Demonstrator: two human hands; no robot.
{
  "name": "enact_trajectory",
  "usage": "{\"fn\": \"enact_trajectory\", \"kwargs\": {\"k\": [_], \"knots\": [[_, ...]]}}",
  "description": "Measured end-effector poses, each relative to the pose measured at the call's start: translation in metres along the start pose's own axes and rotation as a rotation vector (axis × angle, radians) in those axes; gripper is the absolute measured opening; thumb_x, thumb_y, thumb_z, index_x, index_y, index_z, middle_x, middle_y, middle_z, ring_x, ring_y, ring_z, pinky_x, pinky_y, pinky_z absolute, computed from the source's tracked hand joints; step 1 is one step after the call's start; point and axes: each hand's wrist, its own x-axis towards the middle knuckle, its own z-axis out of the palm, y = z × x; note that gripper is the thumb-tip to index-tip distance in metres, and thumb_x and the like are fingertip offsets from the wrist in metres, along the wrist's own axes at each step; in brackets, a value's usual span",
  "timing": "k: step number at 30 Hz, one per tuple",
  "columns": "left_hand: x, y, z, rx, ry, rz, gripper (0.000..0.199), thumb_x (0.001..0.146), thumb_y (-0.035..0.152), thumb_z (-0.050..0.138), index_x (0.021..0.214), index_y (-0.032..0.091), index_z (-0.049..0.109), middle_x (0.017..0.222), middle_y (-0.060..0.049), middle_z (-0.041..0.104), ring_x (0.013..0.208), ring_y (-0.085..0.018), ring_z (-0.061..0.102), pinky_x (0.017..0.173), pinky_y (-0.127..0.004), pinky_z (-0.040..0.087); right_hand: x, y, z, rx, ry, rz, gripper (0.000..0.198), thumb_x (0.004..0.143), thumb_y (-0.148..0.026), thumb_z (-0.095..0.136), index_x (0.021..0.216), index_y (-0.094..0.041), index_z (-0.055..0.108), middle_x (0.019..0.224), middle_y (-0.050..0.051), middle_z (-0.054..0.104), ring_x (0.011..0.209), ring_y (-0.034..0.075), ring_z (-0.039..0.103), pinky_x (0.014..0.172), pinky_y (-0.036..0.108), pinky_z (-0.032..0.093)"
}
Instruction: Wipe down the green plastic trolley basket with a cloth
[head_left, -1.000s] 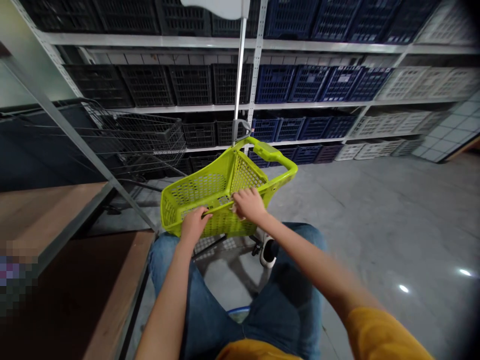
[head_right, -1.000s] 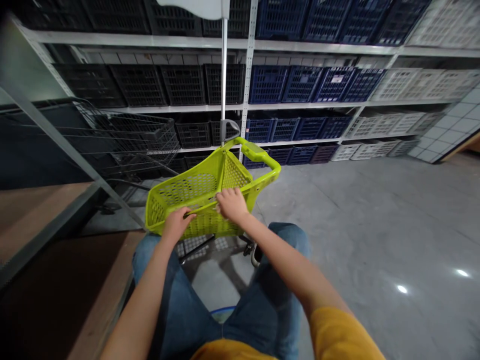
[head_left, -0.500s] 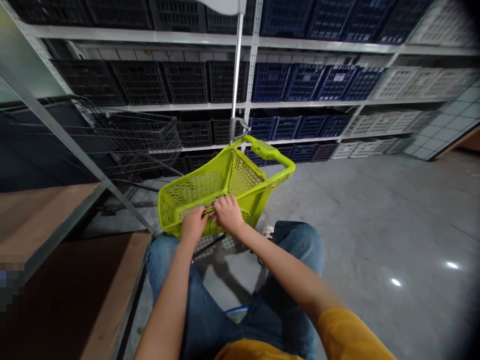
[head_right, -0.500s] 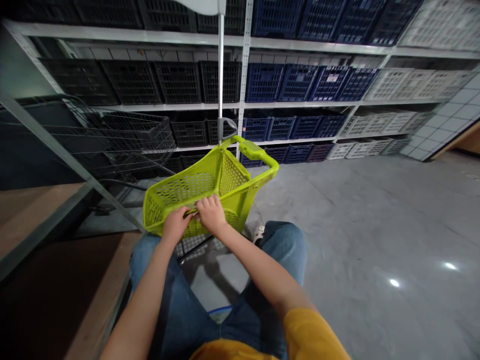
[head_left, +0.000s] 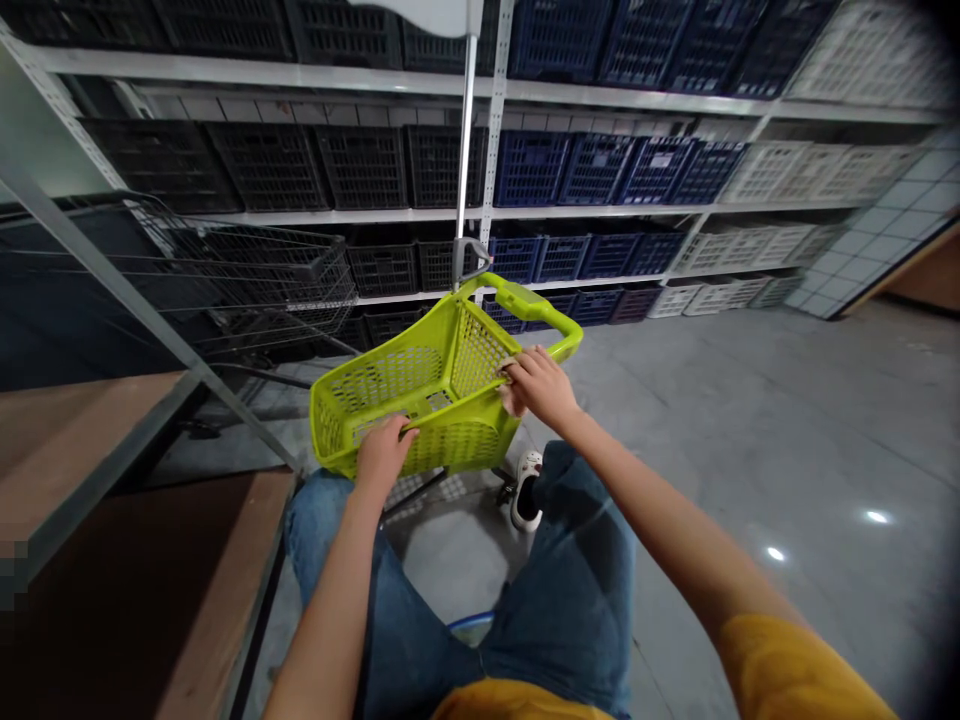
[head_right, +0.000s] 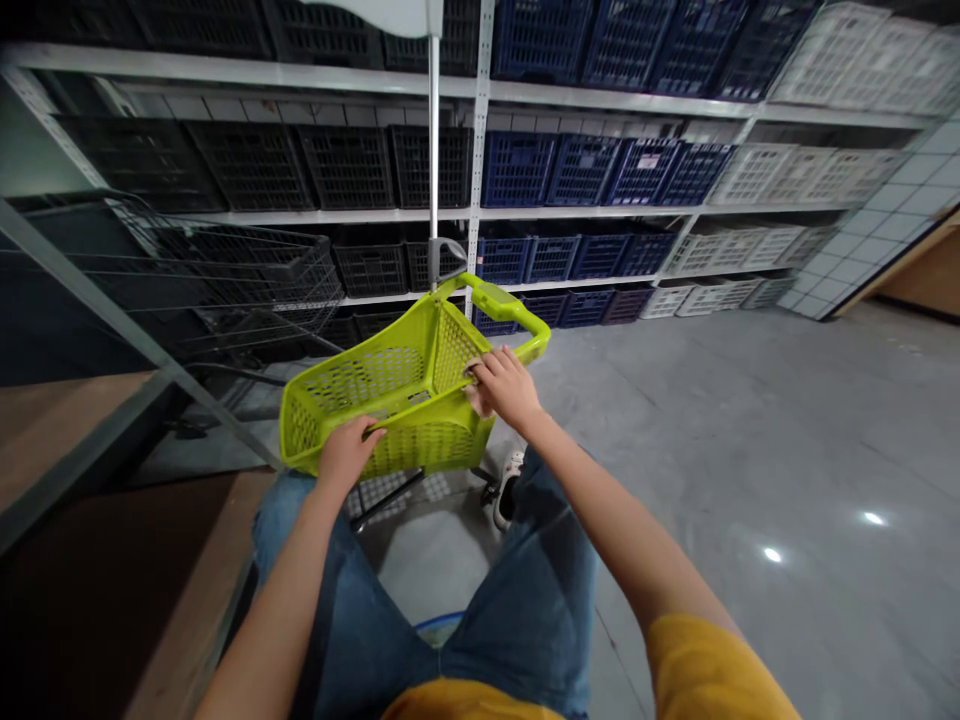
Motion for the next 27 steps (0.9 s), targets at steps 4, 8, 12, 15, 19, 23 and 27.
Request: {"fn": "enact_trajectory", "kwargs": {"k": [4, 8, 12, 15, 19, 23, 27], "knots": [[-0.001, 0.002, -0.003, -0.003, -0.002, -0.01, 0.018, 0.089, 0.036, 0.059, 0.098, 0.021, 0.064, 0.099, -0.006, 0.072, 0.091, -0.023, 0.065, 0.08, -0.032, 0.046, -0.026, -0.01, 0.023, 0.148, 0.206, 0.053, 0.025, 0.096, -0.02, 0.045, 0.114, -0.022, 0.063, 0.13, 0.008, 0.06, 0.131, 0.023, 0.045, 0.111, 0.046, 0.038], [-0.002, 0.006, -0.005, -0.007, 0.009, -0.016, 0.017, 0.089, 0.035, 0.059, 0.098, 0.021, 0.064, 0.099, -0.006, 0.072, 0.091, -0.023, 0.066, 0.08, -0.032, 0.046, -0.047, -0.034, 0.056, 0.21, 0.384, 0.303, 0.021, 0.093, -0.02, 0.049, 0.104, -0.024, 0.066, 0.111, 0.009, 0.063, 0.117, 0.025, 0.051, 0.1, 0.045, 0.045], [-0.002, 0.008, -0.004, 0.015, 0.009, -0.01, 0.017, 0.089, 0.034, 0.059, 0.099, 0.02, 0.063, 0.098, -0.006, 0.072, 0.091, -0.023, 0.066, 0.081, -0.033, 0.047, -0.046, -0.089, 0.086, 0.407, 0.324, 0.392, 0.024, 0.088, -0.013, 0.047, 0.104, -0.021, 0.064, 0.104, 0.01, 0.056, 0.11, 0.025, 0.049, 0.096, 0.044, 0.045], [-0.001, 0.007, -0.004, 0.029, 0.009, -0.007, 0.018, 0.089, 0.034, 0.059, 0.1, 0.02, 0.064, 0.097, -0.007, 0.072, 0.09, -0.023, 0.066, 0.081, -0.033, 0.047, -0.039, -0.135, 0.1, 0.478, 0.31, 0.425, 0.025, 0.087, -0.013, 0.047, 0.107, -0.02, 0.061, 0.108, 0.011, 0.052, 0.113, 0.025, 0.045, 0.1, 0.047, 0.042], [-0.001, 0.004, -0.003, 0.033, 0.013, 0.001, 0.017, 0.09, 0.034, 0.058, 0.099, 0.021, 0.064, 0.098, -0.007, 0.072, 0.089, -0.023, 0.066, 0.081, -0.033, 0.047, -0.033, -0.163, 0.106, 0.469, 0.299, 0.423, 0.026, 0.088, -0.014, 0.049, 0.111, -0.02, 0.06, 0.112, 0.012, 0.051, 0.115, 0.027, 0.043, 0.102, 0.049, 0.04], [-0.002, 0.002, -0.002, 0.039, 0.012, 0.014, 0.018, 0.091, 0.035, 0.056, 0.099, 0.02, 0.063, 0.096, -0.007, 0.072, 0.09, -0.024, 0.066, 0.08, -0.034, 0.047, -0.042, -0.145, 0.108, 0.477, 0.119, 0.153, 0.026, 0.092, -0.016, 0.05, 0.112, -0.026, 0.062, 0.112, 0.009, 0.056, 0.112, 0.025, 0.046, 0.098, 0.043, 0.042], [0.0, 0.0, -0.001, 0.006, -0.005, 0.009, 0.017, 0.089, 0.035, 0.058, 0.098, 0.021, 0.064, 0.098, -0.006, 0.072, 0.09, -0.023, 0.066, 0.08, -0.032, 0.047, -0.072, -0.113, 0.114, 0.48, 0.068, 0.197, 0.018, 0.092, -0.019, 0.051, 0.104, -0.024, 0.063, 0.109, 0.01, 0.057, 0.109, 0.025, 0.047, 0.096, 0.042, 0.044]]}}
